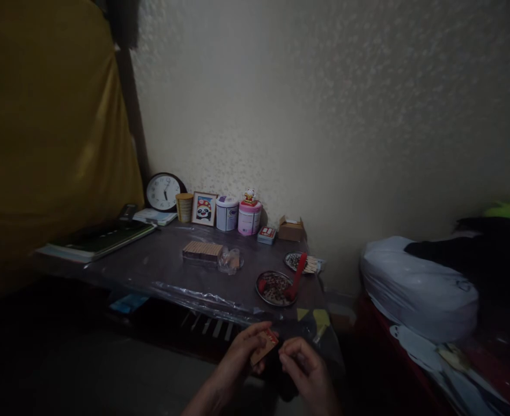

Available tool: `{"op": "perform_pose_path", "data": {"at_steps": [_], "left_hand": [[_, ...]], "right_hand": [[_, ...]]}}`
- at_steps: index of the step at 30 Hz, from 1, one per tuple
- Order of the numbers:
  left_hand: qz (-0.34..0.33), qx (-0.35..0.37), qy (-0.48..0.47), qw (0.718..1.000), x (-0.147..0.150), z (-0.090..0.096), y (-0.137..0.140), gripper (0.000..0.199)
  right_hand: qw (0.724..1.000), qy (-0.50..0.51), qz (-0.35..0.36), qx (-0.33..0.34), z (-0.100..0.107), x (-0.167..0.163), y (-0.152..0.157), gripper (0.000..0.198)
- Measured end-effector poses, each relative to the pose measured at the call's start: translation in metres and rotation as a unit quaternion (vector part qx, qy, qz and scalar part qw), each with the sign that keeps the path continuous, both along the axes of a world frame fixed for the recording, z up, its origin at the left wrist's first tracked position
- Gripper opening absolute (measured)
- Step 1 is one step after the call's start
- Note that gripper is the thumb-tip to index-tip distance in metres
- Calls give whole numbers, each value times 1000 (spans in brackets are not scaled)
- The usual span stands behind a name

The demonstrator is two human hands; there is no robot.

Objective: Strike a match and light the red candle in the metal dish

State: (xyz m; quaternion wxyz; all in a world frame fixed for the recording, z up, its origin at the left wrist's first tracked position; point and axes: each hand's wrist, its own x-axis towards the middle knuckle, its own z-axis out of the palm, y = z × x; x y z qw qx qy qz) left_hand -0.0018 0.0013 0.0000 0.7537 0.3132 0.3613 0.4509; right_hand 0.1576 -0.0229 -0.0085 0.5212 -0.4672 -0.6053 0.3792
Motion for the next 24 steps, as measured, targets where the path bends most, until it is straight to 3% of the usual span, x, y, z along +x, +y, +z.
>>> {"op": "perform_pose_path", "data": {"at_steps": [8, 24], "left_hand": [[1, 32, 3, 999, 1, -3, 2, 48], [3, 36, -8, 999, 2, -9, 4, 44]], "right_hand": [[997, 37, -6, -65, 12, -5, -1, 37], [997, 0, -5, -81, 21, -5, -2, 48]]}}
